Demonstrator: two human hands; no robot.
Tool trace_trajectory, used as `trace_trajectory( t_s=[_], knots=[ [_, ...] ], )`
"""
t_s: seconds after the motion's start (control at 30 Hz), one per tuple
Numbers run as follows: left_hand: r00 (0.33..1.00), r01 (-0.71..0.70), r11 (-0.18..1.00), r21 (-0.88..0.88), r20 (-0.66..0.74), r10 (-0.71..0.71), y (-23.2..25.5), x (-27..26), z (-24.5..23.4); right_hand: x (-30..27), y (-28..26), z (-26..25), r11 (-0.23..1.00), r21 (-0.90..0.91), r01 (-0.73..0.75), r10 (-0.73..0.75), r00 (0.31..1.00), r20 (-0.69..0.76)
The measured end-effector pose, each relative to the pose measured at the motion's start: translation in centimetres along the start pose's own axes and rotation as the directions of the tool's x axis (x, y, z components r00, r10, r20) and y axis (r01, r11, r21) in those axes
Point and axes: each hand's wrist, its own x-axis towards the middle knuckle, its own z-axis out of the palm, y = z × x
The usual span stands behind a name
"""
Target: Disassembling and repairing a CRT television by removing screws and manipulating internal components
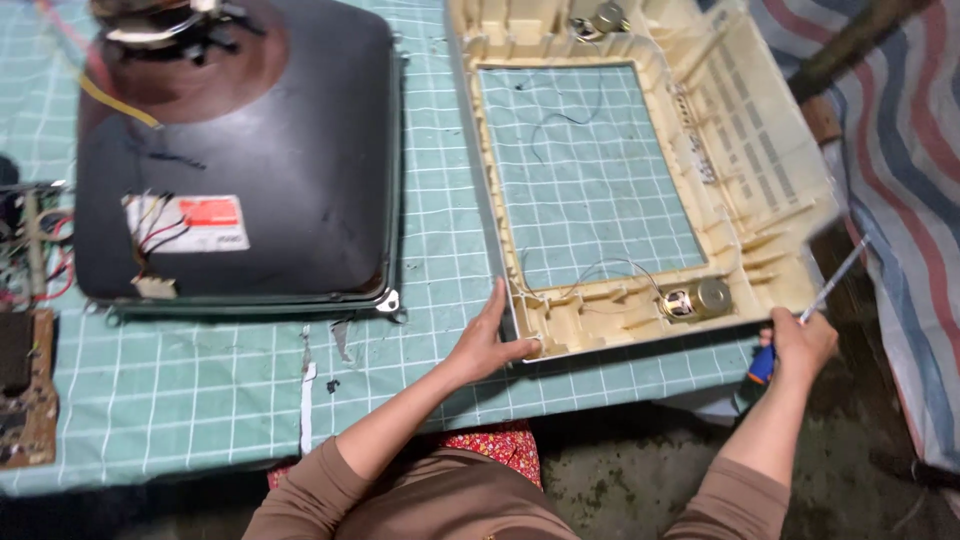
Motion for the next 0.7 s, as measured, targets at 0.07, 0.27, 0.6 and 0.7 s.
trace_trajectory(
  t_s=[0.07, 0.27, 0.6, 0.7],
  knots=[
    [1.0, -0.014, 1.0, -0.023, -0.013, 0.014, -0.1, -1.3, -0.4, -0.6, -0.2, -0.1, 0.996, 0.089, -0.029, 0.027, 0.999, 0.024],
    [0.805, -0.385, 0.859, 0.338, -0.333, 0.491, -3.5, -5.9, -4.6, -0.9, 3.3, -1.7, 0.993, 0.105, 0.059, -0.051, 0.996, -0.074],
    [0.83, 0.117, 0.883, -0.454, -0.444, -0.339, -6.7, -8.5, -9.1, -8.2, -7.1, -4.5, 0.878, 0.233, 0.418, -0.378, 0.905, -0.197],
    [0.851, 0.019, 0.592, -0.806, -0.297, -0.432, -8.3, -6.1, -8.9, -10.1, -10.8, -3.6, 0.834, 0.336, 0.436, -0.412, 0.9, -0.144]
  ],
)
